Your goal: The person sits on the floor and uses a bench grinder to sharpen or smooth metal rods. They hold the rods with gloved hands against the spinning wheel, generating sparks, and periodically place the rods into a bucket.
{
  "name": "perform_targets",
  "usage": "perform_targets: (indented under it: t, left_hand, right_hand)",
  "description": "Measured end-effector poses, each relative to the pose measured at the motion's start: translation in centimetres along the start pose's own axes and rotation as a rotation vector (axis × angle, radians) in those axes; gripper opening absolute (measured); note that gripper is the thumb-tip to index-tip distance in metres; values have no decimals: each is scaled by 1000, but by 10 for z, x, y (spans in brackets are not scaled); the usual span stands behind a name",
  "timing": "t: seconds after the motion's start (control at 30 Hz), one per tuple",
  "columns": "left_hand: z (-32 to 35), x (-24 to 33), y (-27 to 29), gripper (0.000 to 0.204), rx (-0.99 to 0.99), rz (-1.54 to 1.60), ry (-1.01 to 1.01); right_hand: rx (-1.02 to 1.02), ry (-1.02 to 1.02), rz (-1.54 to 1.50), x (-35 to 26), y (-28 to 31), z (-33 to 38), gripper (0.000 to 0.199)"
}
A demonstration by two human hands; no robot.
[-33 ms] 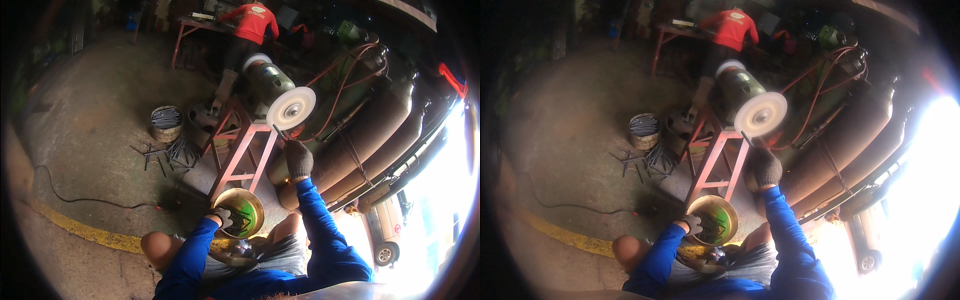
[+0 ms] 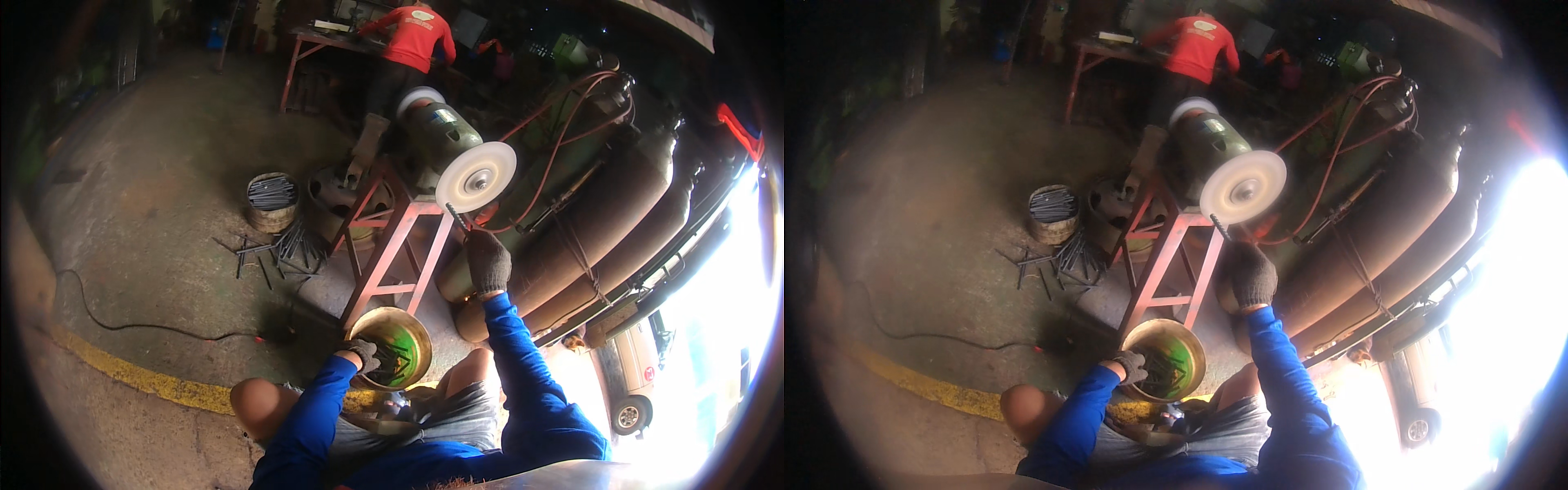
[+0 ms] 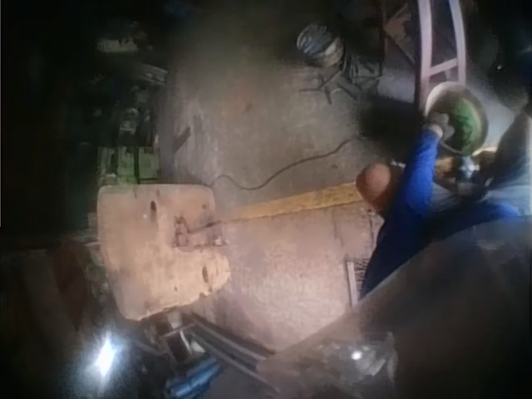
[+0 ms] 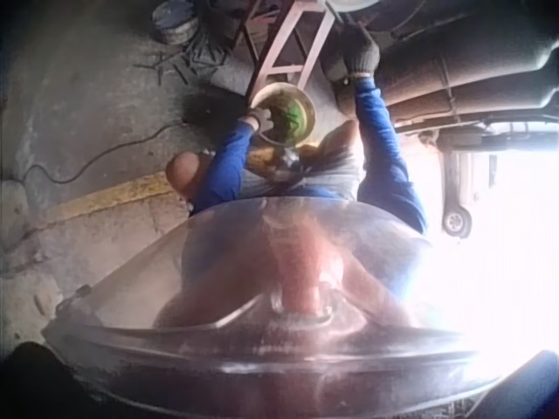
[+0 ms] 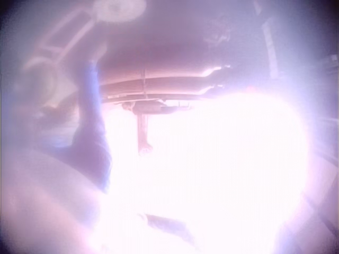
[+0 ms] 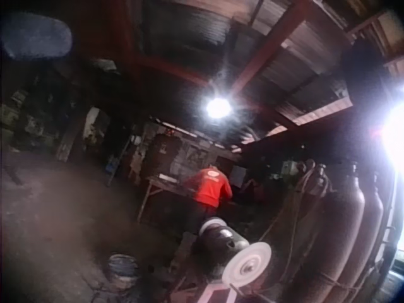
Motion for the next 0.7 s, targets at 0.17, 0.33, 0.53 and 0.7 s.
perform_targets:
  t: [0.17, 0.33, 0.53, 0.7]
  left_hand:
    - [-8, -6, -13, 51, 6, -1, -41]
    - [-6, -5, -13, 51, 24, -4, -50]
    - [2, 0, -5, 51, 3, 22, -36]
    - [3, 0, -5, 51, -2, 32, -12]
  right_hand:
    - [-117, -275, -738, 40, -13, 22, 17]
    - [-298, -440, -1091, 24, -7, 36, 18]
    - [-272, -381, -1113, 19, -3, 34, 23]
    - [-219, -373, -753, 30, -12, 18, 26]
Point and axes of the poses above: each hand's wrist, its own z-axis away from the middle knuckle, its own y-axis out of the back of the hand, x = y × z, the point moved 6 cm from there along -z, towards the middle knuckle, and after that the axes turned 11 degrees about -y, right-handed, at the moved point
